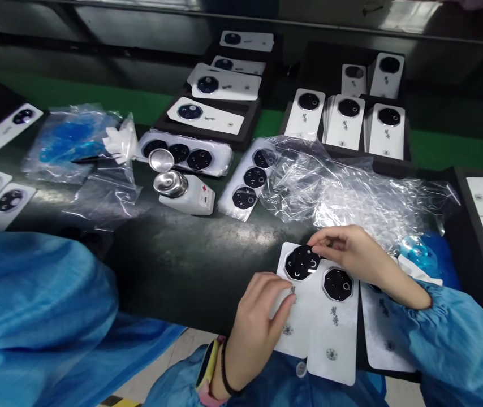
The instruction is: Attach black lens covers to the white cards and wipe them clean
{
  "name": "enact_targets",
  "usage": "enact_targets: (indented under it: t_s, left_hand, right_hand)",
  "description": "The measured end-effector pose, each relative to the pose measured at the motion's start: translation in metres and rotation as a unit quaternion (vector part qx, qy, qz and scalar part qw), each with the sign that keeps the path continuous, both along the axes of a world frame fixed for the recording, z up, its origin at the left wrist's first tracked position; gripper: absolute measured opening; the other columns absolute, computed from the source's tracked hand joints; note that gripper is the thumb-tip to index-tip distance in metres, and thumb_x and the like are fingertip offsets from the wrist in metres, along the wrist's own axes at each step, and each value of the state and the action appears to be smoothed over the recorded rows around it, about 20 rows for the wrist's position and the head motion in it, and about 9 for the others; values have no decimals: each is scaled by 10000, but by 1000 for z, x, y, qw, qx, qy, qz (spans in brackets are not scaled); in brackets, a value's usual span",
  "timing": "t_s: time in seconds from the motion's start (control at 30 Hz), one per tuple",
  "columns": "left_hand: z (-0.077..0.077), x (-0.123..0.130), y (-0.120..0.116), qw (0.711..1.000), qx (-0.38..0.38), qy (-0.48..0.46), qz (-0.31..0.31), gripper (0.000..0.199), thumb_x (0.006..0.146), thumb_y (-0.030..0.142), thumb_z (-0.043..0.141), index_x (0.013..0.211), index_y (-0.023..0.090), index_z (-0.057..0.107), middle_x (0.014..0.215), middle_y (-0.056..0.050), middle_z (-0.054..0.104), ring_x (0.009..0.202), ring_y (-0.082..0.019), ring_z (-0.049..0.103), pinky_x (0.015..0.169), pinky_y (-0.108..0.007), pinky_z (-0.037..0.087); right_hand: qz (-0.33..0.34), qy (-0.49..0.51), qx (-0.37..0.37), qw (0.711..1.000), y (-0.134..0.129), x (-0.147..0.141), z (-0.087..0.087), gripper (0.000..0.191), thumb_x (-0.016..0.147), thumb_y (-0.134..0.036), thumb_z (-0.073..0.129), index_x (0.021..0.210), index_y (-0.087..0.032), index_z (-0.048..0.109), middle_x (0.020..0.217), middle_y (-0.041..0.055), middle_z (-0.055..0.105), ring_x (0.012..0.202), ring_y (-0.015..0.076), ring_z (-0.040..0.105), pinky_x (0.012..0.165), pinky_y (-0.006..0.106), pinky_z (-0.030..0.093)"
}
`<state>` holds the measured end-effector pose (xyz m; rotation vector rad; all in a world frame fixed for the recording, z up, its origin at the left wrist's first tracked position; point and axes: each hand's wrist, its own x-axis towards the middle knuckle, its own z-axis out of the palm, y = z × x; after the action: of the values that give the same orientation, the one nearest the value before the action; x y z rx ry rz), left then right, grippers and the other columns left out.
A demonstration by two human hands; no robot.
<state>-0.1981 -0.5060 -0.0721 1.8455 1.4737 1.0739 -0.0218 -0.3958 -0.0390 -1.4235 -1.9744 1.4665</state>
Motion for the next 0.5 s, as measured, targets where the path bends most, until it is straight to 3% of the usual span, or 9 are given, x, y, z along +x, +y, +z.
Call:
enact_targets:
  t_s: [0.07,0.2,0.5]
  left_hand:
    - [-8,3,-8,994,67,87,-16,150,927,111,473,987,149,606,920,-69,642,903,-191,606,789,-303,551]
    - [-21,7,-18,974,99,198,-39,257,934,67,393,1097,114,586,990,-104,647,964,-220,607,821,-363,573]
    - [-27,9,-16,958,140,250,-30,239,935,79,413,1094,48,589,1014,-138,651,973,-225,600,824,-340,567]
  right_hand:
    - [7,-18,4,1000,3,-1,-8,98,776,-161,602,744,-192,689,675,-9,684,581,128,617,510,240,476]
    - [26,-55,54,997,2,-6,-13,135,768,-117,596,706,-200,682,565,-41,622,526,110,572,480,224,426]
    - [36,-71,77,994,-1,-10,-16,155,762,-107,589,692,-209,684,501,-66,573,374,66,421,382,211,314]
